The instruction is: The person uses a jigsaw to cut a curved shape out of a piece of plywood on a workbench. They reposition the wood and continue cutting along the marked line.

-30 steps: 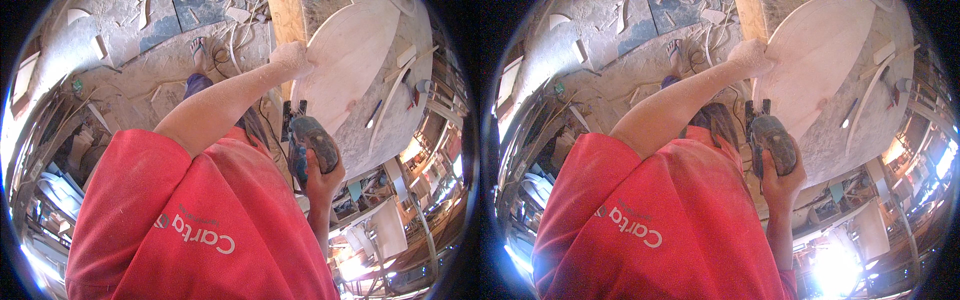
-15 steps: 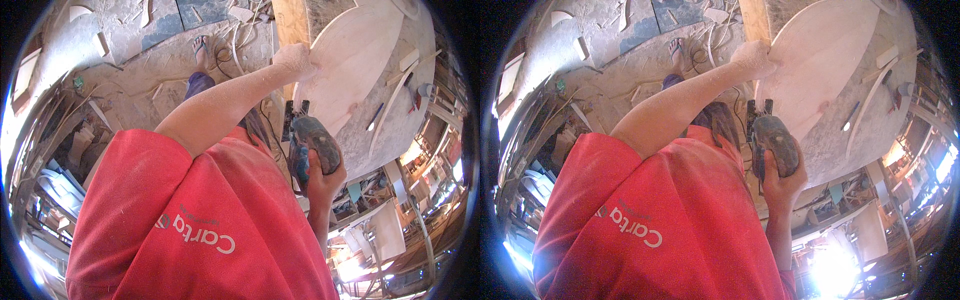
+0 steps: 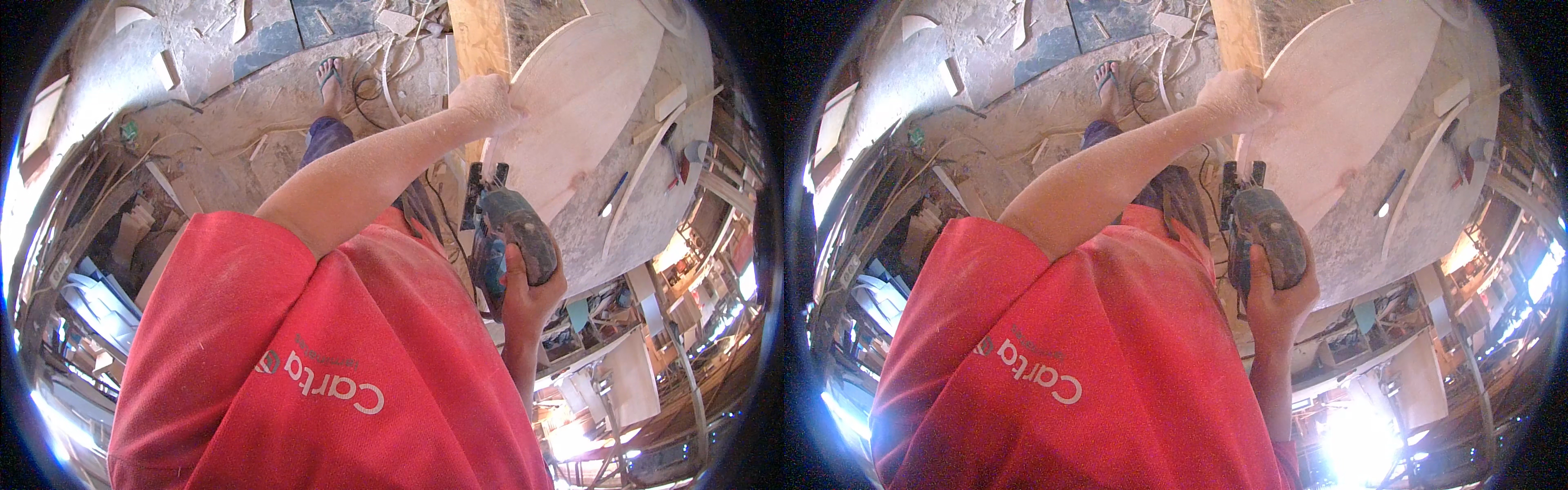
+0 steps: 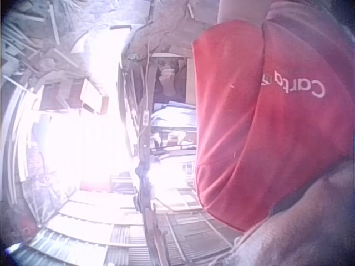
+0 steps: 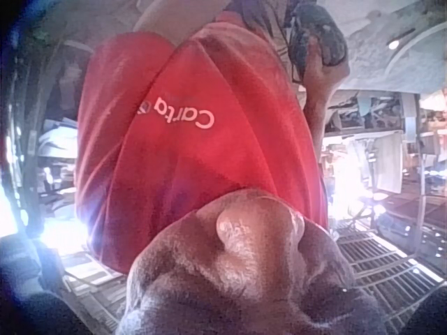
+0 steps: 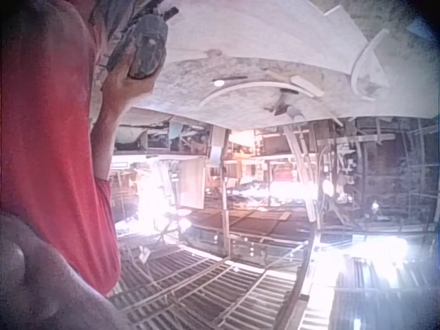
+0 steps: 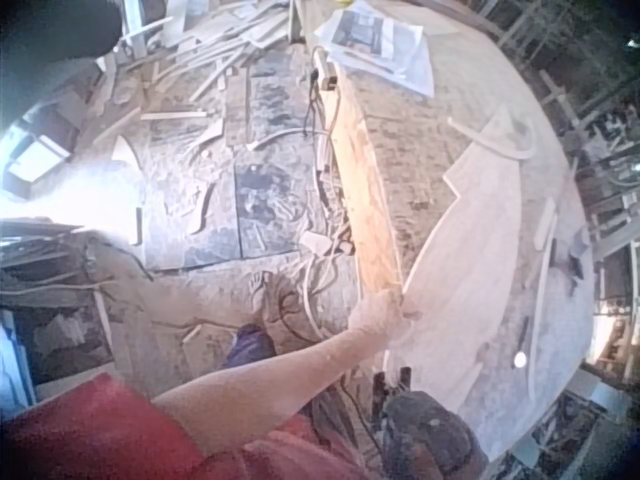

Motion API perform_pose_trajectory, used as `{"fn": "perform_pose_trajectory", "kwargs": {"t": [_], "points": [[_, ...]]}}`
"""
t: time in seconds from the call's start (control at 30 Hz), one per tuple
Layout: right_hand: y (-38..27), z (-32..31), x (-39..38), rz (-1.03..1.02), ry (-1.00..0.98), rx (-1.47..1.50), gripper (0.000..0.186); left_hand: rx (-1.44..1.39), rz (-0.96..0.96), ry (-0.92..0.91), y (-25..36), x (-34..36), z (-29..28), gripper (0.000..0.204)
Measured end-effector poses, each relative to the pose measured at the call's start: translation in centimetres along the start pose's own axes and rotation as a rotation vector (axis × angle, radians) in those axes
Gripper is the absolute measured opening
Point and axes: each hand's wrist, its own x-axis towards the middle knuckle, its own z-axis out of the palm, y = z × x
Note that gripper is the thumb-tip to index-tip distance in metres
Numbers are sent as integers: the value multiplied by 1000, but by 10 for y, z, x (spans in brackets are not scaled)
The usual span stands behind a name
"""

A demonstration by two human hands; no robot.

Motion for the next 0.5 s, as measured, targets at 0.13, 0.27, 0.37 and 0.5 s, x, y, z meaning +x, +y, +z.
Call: {"fn": "perform_pose_trajectory", "kwargs": {"t": [0.13,0.27,0.37,0.5], "points": [[-1,2,1,3,16,8,53,-3,2,1,-1,1,1,55],[-1,1,1,15,13,27,53,-37,3,38,-2,0,4,50],[-1,1,2,8,12,18,53,-38,-12,11,-1,0,3,51],[-4,3,2,4,16,11,53,-22,-6,47,-2,1,7,54]]}}
